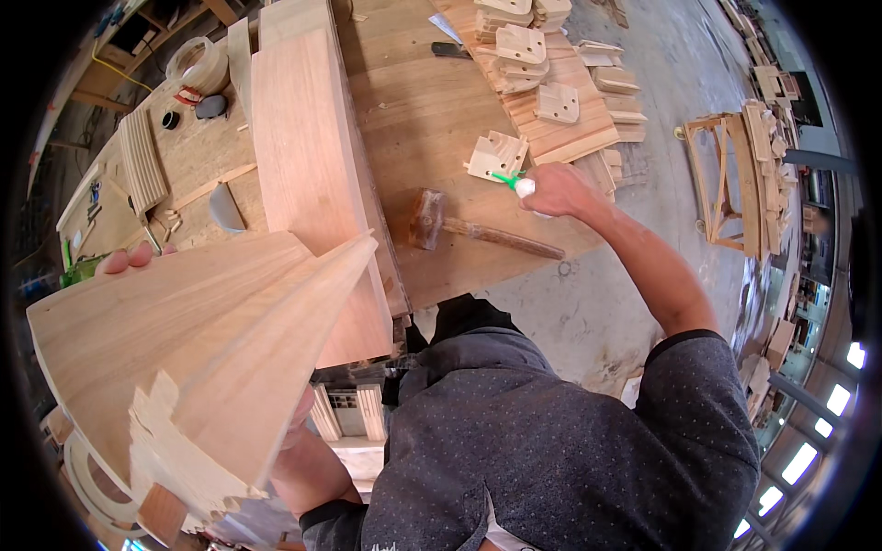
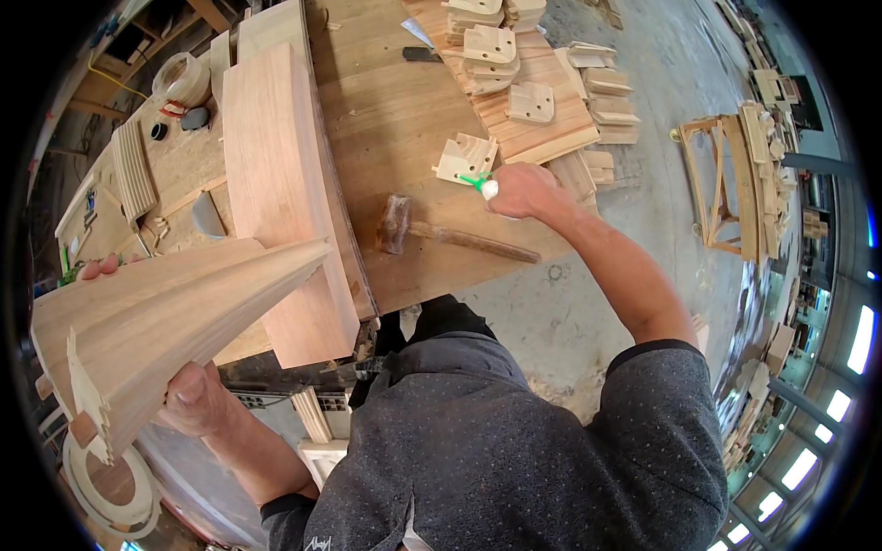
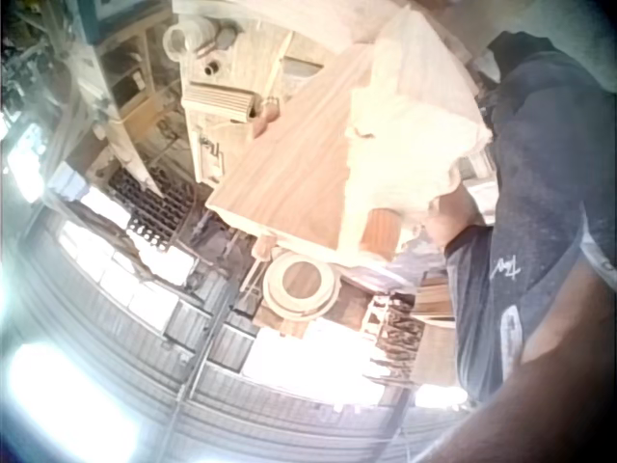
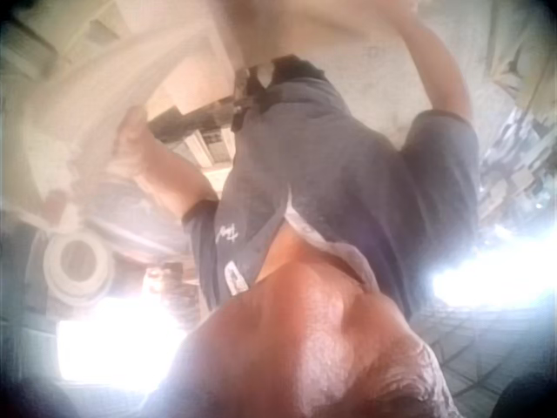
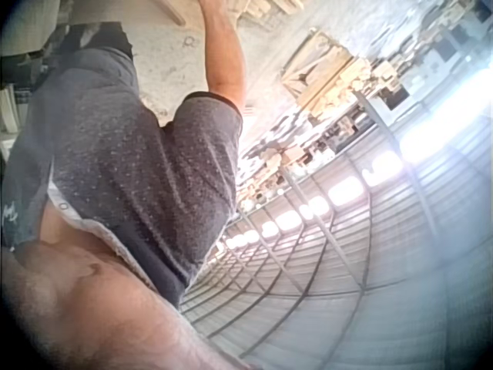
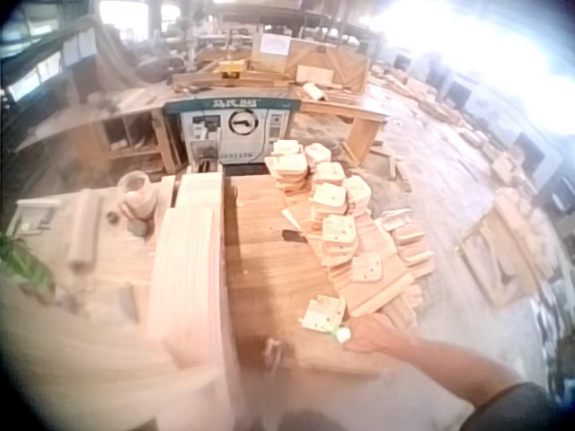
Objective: The person assembles a decorative wooden column by applying glue to pre-cut wooden pieces and inserting them into a central fluted shaft. They use a pneumatic nail gun to secure the components and a hammer to adjust the fit. The person also applies a finish to a separate wooden strip using a brush.
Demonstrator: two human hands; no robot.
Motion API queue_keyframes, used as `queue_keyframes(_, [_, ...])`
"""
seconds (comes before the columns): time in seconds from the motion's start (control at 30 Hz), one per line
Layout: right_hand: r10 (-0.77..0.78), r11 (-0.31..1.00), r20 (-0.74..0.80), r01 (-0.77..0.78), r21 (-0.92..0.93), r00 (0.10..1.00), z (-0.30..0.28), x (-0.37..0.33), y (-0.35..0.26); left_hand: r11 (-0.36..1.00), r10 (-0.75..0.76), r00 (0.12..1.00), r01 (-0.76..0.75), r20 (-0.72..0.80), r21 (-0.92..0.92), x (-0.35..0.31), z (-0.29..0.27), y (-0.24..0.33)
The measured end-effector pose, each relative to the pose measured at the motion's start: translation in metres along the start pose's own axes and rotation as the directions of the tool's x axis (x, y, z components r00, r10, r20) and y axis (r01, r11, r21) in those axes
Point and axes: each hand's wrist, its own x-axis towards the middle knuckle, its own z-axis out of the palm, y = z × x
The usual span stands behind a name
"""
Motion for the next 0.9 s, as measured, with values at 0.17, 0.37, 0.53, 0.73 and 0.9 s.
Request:
queue_keyframes(0.17, [0.005,1.0,0.006,-0.005,-0.003,1.0,0.005,0.008,0.004,1.0,0.002,1.0,-0.001,-0.012,0.021,0.0,0.005,0.001])
queue_keyframes(0.37, [0.029,1.0,0.018,-0.029,0.011,0.999,-0.003,0.007,-0.008,0.999,0.01,1.0,-0.009,-0.022,0.038,0.001,0.007,0.001])
queue_keyframes(0.53, [0.06,0.998,0.025,-0.06,-0.012,0.998,-0.012,0.004,-0.019,0.997,0.025,1.0,-0.023,-0.019,0.076,0.0,0.01,0.003])
queue_keyframes(0.73, [0.068,0.998,0.029,-0.068,-0.013,0.997,-0.01,0.007,-0.023,0.995,0.024,0.999,-0.027,0.028,0.097,-0.001,0.001,0.0])
queue_keyframes(0.9, [0.1,0.995,0.034,-0.1,0.01,0.994,-0.008,0.004,-0.022,0.997,0.014,0.999,-0.011,-0.032,0.082,-0.002,0.013,0.002])
